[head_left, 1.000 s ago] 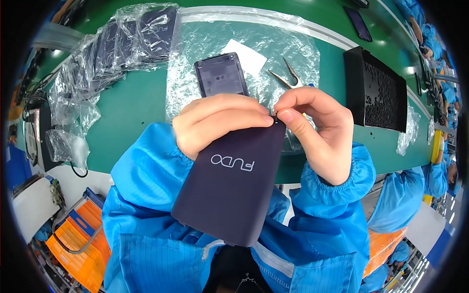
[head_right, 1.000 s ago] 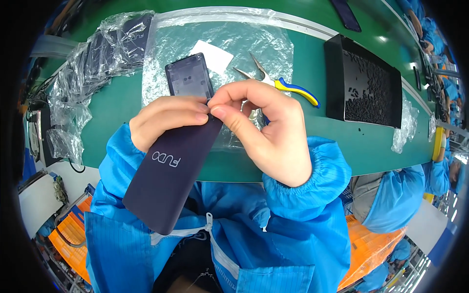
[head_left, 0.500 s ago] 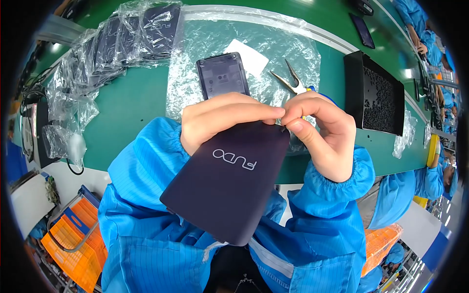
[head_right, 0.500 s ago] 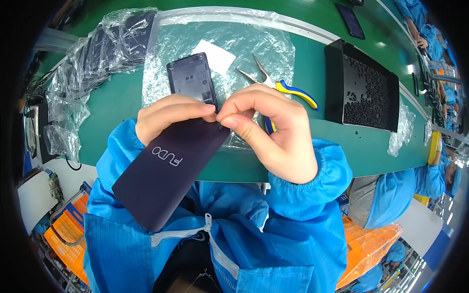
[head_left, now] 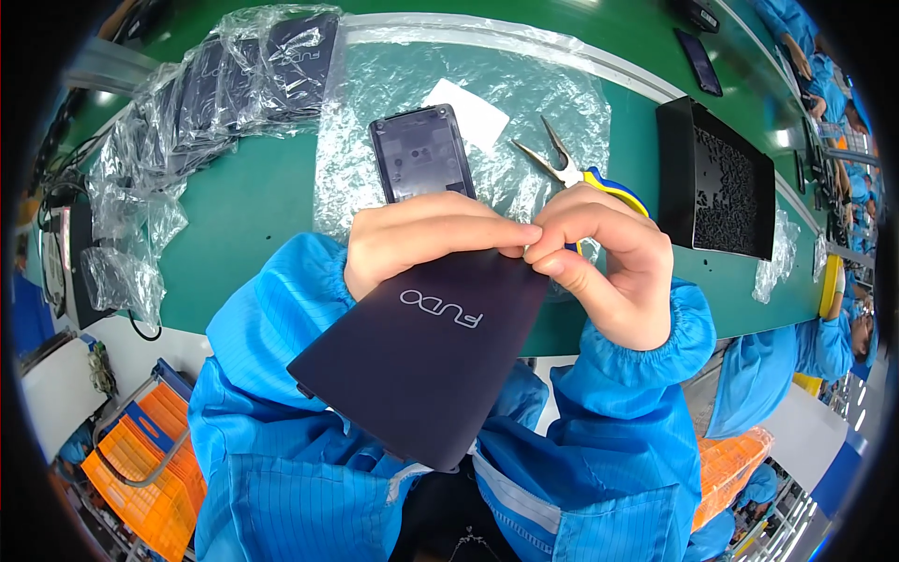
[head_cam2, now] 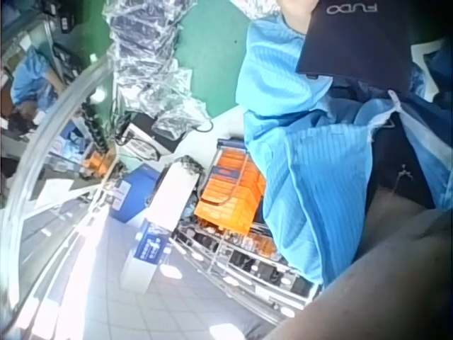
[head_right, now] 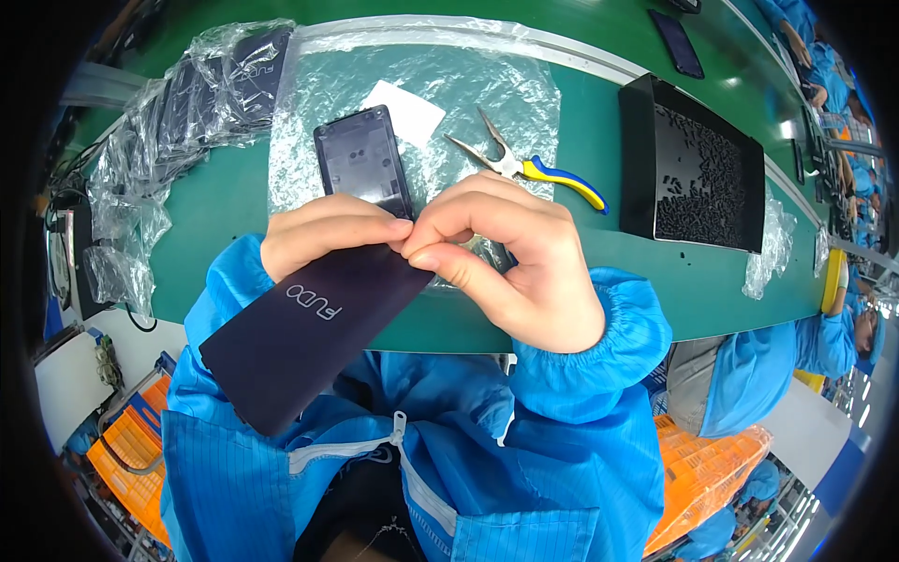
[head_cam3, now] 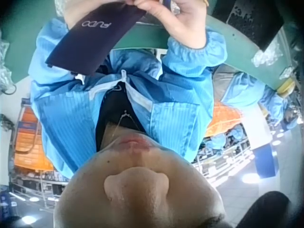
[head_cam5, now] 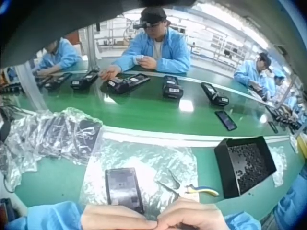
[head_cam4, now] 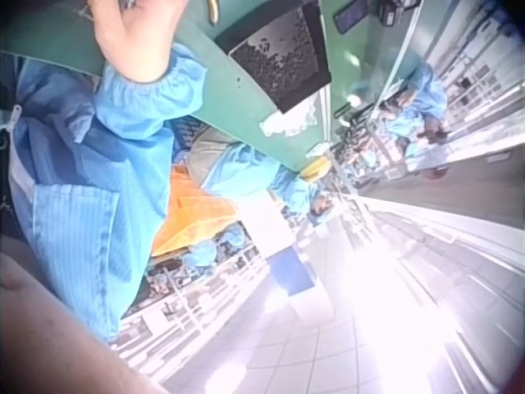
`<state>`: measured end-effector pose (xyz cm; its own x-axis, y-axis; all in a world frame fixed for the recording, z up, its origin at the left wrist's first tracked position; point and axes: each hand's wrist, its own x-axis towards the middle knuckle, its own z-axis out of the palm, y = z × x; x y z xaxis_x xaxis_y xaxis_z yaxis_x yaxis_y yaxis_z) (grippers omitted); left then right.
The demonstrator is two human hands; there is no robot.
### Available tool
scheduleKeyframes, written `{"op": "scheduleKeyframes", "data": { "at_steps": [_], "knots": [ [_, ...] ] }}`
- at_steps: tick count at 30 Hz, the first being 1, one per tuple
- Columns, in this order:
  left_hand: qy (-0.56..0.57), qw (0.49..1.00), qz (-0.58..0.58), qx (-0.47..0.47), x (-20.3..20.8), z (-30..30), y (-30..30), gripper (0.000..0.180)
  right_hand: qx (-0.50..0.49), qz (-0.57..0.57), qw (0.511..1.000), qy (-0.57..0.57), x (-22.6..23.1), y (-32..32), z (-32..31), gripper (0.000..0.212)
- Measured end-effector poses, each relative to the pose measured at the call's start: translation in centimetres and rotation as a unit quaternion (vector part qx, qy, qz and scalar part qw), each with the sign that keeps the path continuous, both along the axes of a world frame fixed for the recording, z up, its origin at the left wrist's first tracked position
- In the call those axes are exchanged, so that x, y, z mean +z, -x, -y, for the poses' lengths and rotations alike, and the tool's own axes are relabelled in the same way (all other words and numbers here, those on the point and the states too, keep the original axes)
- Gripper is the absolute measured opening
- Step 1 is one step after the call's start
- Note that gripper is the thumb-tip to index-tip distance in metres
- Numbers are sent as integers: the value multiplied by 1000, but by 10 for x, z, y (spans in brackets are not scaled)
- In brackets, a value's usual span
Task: The person trims black plastic electronic device housings with pliers on a factory assembly line.
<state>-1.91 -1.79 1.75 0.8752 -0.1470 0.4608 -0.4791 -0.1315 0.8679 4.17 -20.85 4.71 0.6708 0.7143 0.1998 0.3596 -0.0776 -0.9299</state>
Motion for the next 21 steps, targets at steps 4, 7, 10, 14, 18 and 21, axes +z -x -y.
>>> {"op": "scheduleKeyframes", "data": {
  "at_steps": [4, 7, 10, 14, 18, 21],
  "knots": [
    [-17, 1000, 2, -21, -2, -2, -3, 30, 2, 24, 1000, 12, 2, -1, 2, 10],
    [-49, 998, -50, -13, 7, -4, -2, 33, -7, 42, 999, 31, 3, 2, 5, 19],
    [31, 994, -103, 20, -15, -1, -3, 32, -38, 34, 997, 49, 2, 12, 2, 32],
    [178, 956, -229, 46, -17, 3, -7, 25, -117, 117, 977, 137, -10, 18, 9, 55],
    [291, 901, -308, 90, -13, 4, -12, 28, -231, 234, 862, 387, -26, 25, 21, 72],
    [324, 883, -326, 93, -14, 2, -14, 29, -244, 223, 838, 434, -33, 24, 26, 75]
  ]
}}
